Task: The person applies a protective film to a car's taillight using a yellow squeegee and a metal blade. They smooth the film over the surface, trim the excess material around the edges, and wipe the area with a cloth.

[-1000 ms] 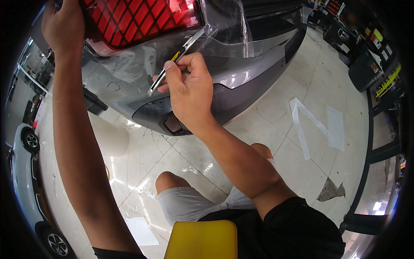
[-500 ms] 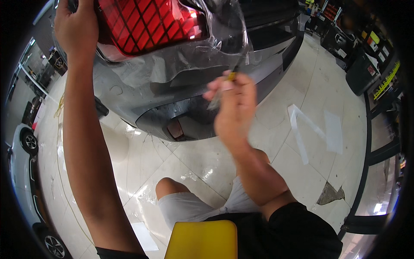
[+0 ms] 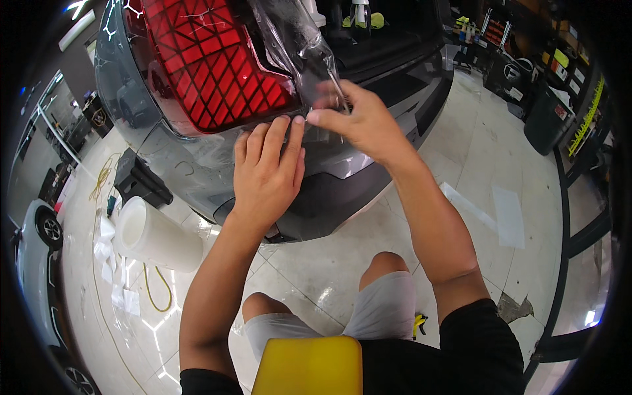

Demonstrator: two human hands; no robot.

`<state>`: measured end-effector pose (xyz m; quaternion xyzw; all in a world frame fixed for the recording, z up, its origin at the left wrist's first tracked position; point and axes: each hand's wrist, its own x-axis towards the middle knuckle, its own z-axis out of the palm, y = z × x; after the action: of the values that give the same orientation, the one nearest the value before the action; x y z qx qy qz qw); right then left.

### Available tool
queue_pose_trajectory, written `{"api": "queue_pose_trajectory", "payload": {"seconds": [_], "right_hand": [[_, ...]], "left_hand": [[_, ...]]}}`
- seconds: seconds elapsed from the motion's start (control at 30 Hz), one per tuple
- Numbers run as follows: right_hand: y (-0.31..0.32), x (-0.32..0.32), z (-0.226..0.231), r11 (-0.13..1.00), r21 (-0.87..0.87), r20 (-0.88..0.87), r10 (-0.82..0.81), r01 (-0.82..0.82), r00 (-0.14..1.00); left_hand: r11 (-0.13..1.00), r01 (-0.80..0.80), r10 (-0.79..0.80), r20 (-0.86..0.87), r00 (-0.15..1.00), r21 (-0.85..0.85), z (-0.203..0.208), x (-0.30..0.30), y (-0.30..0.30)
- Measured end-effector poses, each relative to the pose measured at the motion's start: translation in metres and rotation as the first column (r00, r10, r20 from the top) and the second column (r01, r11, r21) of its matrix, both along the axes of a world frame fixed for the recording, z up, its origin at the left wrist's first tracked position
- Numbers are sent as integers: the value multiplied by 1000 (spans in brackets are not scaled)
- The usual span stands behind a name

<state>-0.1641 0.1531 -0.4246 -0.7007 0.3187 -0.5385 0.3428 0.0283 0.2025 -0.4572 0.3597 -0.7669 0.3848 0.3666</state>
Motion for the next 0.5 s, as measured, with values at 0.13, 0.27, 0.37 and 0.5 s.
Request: {"api": "queue_pose_trajectory", "payload": {"seconds": [0.13,0.27,0.37,0.5], "right_hand": [[-1,15,5,992,123,10,-9,8,1000],[-4,21,-3,970,216,257,54,-112,965],[-9,27,-7,988,122,110,-107,93,988],[4,43,9,913,-80,-71,-406,400,911]], "left_hand": [[1000,9,-11,-99,995,-11,-9,-6,-12],[1000,3,-4,-127,992,-4,-12,-9,-13],[999,-36,38,-105,994,13,-8,-12,-10],[998,-56,57,-80,995,12,-5,-4,-7]]}}
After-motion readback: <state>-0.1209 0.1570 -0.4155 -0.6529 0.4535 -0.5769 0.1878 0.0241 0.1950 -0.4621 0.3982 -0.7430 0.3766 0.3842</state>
